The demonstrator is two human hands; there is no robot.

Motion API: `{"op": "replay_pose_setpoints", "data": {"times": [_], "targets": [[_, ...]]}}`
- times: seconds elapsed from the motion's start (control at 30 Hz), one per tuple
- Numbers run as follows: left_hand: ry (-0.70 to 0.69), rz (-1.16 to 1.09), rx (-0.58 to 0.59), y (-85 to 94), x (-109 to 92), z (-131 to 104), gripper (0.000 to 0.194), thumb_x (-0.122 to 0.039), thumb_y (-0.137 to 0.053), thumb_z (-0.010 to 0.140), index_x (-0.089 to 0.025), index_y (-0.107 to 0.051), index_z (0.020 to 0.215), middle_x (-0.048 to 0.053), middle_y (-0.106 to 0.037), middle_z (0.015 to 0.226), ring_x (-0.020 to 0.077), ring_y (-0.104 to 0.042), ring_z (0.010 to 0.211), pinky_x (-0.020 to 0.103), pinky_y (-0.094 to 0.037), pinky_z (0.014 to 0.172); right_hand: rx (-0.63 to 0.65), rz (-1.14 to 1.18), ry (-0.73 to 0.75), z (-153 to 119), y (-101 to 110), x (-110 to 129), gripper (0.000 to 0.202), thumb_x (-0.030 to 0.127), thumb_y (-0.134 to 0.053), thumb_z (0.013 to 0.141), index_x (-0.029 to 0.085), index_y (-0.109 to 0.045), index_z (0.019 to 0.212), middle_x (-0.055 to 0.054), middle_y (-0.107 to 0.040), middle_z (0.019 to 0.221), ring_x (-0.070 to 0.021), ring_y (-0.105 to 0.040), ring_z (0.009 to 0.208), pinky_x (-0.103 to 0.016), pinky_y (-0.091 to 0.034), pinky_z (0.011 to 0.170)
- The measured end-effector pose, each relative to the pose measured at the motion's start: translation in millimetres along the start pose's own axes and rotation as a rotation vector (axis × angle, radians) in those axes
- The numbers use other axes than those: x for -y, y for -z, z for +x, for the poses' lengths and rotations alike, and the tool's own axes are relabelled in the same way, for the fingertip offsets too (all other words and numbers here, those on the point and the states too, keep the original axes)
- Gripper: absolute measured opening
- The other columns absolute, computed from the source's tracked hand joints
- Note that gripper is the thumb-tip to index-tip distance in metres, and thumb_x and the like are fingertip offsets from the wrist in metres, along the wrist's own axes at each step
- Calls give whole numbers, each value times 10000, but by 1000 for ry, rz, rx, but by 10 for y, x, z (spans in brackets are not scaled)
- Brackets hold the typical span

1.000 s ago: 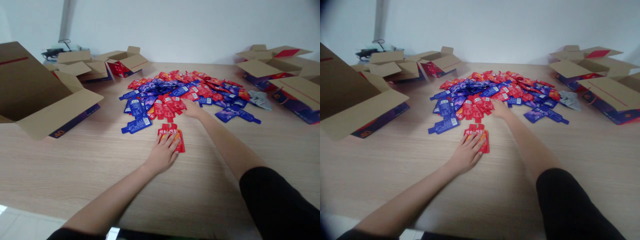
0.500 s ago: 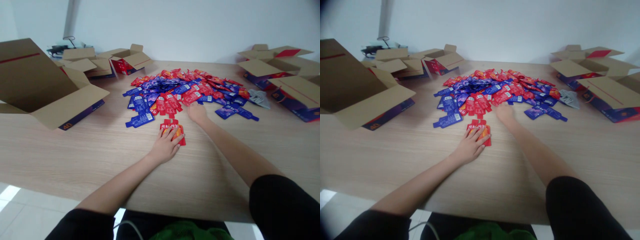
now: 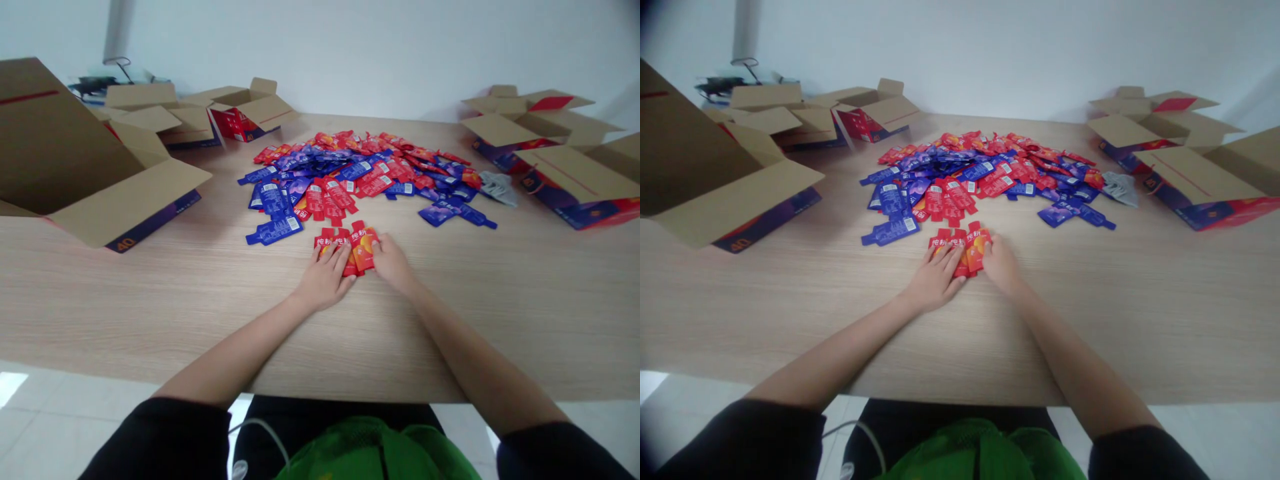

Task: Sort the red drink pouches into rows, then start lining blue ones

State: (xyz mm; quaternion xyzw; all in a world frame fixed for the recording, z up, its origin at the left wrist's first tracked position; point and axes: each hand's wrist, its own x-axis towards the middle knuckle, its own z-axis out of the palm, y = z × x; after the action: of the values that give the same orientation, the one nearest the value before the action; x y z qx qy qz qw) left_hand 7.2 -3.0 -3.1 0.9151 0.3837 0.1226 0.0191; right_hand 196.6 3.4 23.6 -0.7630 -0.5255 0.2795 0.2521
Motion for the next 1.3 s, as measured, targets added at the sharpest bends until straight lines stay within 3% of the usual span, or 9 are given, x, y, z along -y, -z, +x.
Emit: {"op": "replay_pose_setpoints", "data": {"times": [0.17,0.3,0.43,0.53,0.8,0.97,1.03,1.13,1.3], "targets": [[-14,15,5,13,-6,2,642,-507,-298,1052,-150,-285,1585,115,-366,1604,305,-280,1495,533,-179,1215,-103,-390,112,-113,-144,19,532,237,-413,945,99,-387,1458,-212,-661,1146,-320,-653,1037,-429,-496,879],[-20,21,-9,2,2,3,612,-507,-341,1046,-213,-308,1582,105,-328,1624,306,-282,1495,535,-197,1208,-186,-462,405,-78,-98,-140,788,125,-416,858,123,-170,1606,-230,-438,1494,-348,-469,1331,-512,-414,1040],[-24,9,-9,4,9,1,593,-500,-362,1042,-240,-329,1575,105,-341,1618,312,-284,1494,548,-196,1206,-22,-398,631,-16,-114,-277,663,118,-335,903,196,-364,1561,-109,-418,1569,-266,-433,1377,-473,-367,1124],[-26,4,-14,15,9,-6,576,-480,-376,1044,-257,-334,1574,120,-311,1629,316,-269,1502,547,-199,1205,-16,-366,622,15,-182,-290,595,141,-359,908,145,-484,1490,-113,-445,1555,-280,-421,1391,-475,-355,1148],[-75,31,-61,25,-15,-37,560,-495,-428,1027,-299,-374,1548,101,-194,1671,336,-141,1542,594,-110,1222,13,-151,594,179,-138,-304,632,228,-602,805,70,-547,1414,-204,-534,1423,-287,-492,1343,-451,-366,1175],[-139,53,-21,80,-32,-30,596,-471,-411,1037,-273,-287,1585,104,-164,1675,297,-156,1544,568,-115,1233,314,-18,505,450,171,-284,585,182,-583,835,152,-550,1418,-161,-556,1413,-242,-624,1193,-389,-533,1003],[-144,64,-24,117,-50,-25,605,-455,-412,1036,-237,-285,1586,104,-155,1676,297,-141,1546,561,-98,1240,352,56,469,642,304,-190,589,164,-559,846,141,-527,1433,-149,-617,1348,-226,-661,1119,-372,-554,951],[-171,56,-9,172,-92,-18,599,-455,-399,1040,-220,-295,1582,97,-168,1674,289,-138,1547,545,-102,1249,195,49,501,1009,355,52,494,124,-505,846,131,-609,1329,-130,-662,1285,-219,-663,1086,-382,-529,970],[-267,-6,76,199,-123,-13,514,-458,-406,1046,-345,-363,1546,45,-219,1665,296,-214,1529,570,-154,1232,-62,-244,653,1587,17,453,497,201,-489,899,103,-578,1378,-160,-590,1365,-264,-567,1239,-411,-455,1059]]}}
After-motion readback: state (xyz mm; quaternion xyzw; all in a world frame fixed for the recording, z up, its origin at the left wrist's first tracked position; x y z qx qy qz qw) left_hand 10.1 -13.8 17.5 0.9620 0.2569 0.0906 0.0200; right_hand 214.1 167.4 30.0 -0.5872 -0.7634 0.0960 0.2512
